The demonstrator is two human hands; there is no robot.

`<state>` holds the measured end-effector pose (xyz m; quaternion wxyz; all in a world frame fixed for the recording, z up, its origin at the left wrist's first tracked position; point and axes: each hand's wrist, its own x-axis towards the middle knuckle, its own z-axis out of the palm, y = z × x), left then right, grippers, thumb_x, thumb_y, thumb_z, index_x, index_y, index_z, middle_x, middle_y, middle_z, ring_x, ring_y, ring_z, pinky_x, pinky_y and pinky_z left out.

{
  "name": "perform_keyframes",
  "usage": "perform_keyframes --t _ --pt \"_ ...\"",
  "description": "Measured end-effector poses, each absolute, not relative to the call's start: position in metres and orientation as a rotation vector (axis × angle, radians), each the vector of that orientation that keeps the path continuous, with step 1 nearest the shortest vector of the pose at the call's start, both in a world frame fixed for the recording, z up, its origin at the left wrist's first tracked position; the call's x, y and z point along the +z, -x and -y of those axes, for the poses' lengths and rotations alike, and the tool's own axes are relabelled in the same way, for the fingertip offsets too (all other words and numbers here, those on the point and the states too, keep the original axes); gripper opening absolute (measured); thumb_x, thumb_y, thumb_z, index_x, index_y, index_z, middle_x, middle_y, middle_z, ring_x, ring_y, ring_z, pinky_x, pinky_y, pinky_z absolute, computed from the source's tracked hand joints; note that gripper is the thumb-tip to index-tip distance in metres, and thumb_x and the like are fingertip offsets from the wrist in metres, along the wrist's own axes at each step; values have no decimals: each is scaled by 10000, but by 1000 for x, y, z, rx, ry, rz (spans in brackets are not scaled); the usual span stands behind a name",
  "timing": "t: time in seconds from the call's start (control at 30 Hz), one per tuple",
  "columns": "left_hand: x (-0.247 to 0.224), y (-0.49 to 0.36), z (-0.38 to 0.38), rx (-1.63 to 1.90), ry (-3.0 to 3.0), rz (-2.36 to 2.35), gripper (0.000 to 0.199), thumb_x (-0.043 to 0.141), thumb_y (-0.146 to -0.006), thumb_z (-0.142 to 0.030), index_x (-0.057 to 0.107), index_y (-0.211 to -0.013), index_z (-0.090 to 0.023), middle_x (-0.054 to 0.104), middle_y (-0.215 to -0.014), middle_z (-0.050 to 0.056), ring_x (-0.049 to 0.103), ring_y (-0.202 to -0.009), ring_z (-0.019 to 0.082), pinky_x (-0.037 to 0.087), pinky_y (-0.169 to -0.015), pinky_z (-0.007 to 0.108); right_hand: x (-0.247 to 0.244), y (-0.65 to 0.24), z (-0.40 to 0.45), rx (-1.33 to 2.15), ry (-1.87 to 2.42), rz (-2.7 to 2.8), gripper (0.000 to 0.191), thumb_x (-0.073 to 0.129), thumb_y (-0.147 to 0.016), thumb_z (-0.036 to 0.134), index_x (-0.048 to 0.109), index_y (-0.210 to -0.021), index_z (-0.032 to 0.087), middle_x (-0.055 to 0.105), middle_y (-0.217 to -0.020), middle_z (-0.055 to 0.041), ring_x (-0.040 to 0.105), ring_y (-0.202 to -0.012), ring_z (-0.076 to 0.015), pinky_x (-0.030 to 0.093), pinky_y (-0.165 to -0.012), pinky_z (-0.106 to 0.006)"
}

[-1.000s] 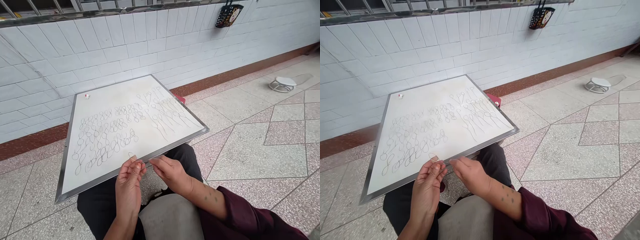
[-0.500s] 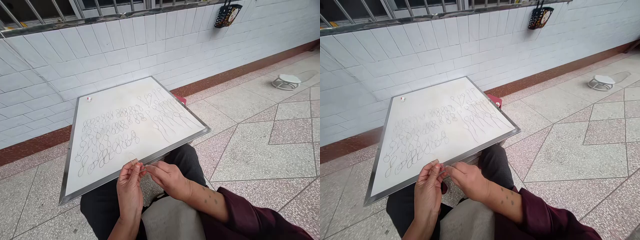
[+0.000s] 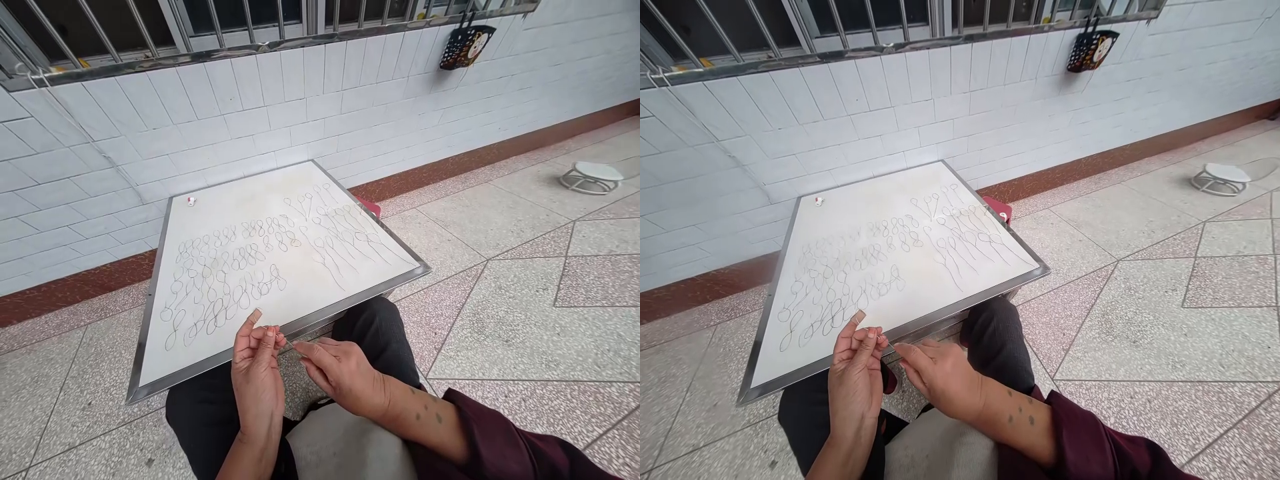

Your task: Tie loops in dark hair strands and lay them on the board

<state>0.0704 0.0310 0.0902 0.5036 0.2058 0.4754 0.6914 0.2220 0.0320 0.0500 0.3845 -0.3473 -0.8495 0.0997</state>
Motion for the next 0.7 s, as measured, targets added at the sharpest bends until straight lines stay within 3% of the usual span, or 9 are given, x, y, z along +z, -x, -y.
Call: perform_keyframes --t 0.17,0.4,0.7 --pt "88 -67 -31 1691 -532 -1136 431 822 -770 -241 694 -1181 -268 635 -788 -38 606 -769 107 498 -800 244 47 -220 -32 260 844 2165 271 496 -997 182 555 -1261 192 733 -827 -39 645 -647 -163 496 -557 -266" --pt "89 -62 -32 1744 -558 -1137 491 847 -728 -253 699 -1196 -252 622 -758 -31 613 -756 130 511 -778 278 45 -224 -29 128 859 2203 137 529 -1013 211 593 -1129 175 675 -716 13 583 -563 -137 426 -484 -267" --pt "97 -55 -36 1821 -525 -1080 490 856 -693 -202 720 -1162 -250 628 -724 -33 598 -718 116 512 -743 253 48 -227 -27 101 767 2219 104 453 -1034 171 539 -1092 160 629 -711 6 525 -573 -136 414 -509 -275"
